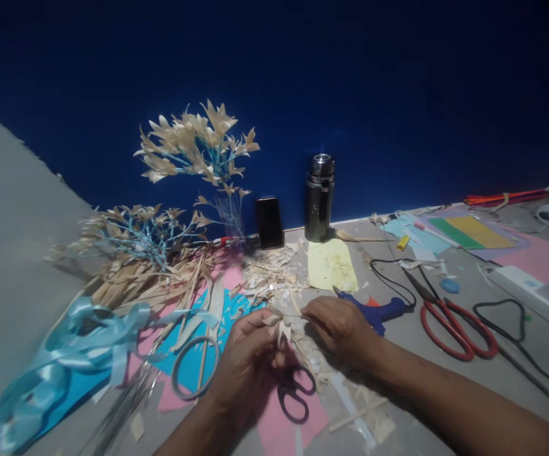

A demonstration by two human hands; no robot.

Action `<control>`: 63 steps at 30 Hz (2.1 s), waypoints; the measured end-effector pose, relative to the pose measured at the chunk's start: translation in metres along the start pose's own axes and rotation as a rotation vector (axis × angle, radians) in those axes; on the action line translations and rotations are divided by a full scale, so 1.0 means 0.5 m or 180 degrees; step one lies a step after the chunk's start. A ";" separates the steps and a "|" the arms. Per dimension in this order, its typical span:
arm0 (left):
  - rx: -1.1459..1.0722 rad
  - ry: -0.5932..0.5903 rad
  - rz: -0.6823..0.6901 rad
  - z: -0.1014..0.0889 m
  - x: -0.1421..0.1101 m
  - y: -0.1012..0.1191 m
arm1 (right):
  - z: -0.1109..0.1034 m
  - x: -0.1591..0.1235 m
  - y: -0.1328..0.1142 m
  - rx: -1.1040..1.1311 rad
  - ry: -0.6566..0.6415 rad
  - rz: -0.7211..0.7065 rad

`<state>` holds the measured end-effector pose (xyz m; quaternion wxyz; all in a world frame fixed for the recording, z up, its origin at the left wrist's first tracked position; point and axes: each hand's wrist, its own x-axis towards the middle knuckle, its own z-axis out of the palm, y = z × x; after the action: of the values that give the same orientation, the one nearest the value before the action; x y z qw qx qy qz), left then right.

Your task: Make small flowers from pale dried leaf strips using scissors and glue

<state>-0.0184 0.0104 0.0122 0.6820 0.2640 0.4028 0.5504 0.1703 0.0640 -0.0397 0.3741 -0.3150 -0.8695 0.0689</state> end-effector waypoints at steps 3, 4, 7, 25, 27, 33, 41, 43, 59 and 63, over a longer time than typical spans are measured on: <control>-0.0051 0.0017 0.0031 0.004 0.001 -0.001 | -0.001 -0.001 0.000 0.0017 -0.0004 0.0010; -0.0077 0.0012 0.0042 0.005 0.001 -0.002 | -0.001 -0.001 0.001 0.0020 -0.0001 0.0007; -0.0160 -0.0034 0.0052 0.005 0.001 -0.005 | 0.001 -0.002 0.003 0.0035 0.0010 0.0008; -0.0083 0.0376 0.0218 0.010 -0.006 -0.004 | 0.004 -0.004 0.007 0.0004 -0.0097 0.0134; -0.0102 0.0327 0.0267 0.011 -0.003 -0.006 | 0.004 -0.004 0.008 -0.0006 -0.0139 0.0129; -0.0175 0.0206 0.0216 0.002 0.004 -0.010 | 0.005 -0.005 0.007 -0.0084 -0.0324 0.0107; -0.0165 0.0351 0.0081 0.000 0.001 0.004 | 0.003 -0.003 0.005 -0.0105 -0.0467 0.0211; -0.0143 0.0455 0.0027 0.004 -0.001 0.006 | 0.002 -0.001 0.003 -0.0125 -0.0498 0.0240; 0.0123 0.0718 0.0344 0.029 -0.002 0.037 | -0.005 0.001 -0.006 -0.0196 -0.0723 0.0390; 0.0094 0.0638 0.0328 0.029 -0.003 0.039 | -0.006 0.002 -0.008 -0.0108 -0.0668 0.0452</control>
<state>-0.0170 0.0152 0.0360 0.6052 0.2380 0.4629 0.6024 0.1698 0.0609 -0.0356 0.2698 -0.3731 -0.8805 0.1132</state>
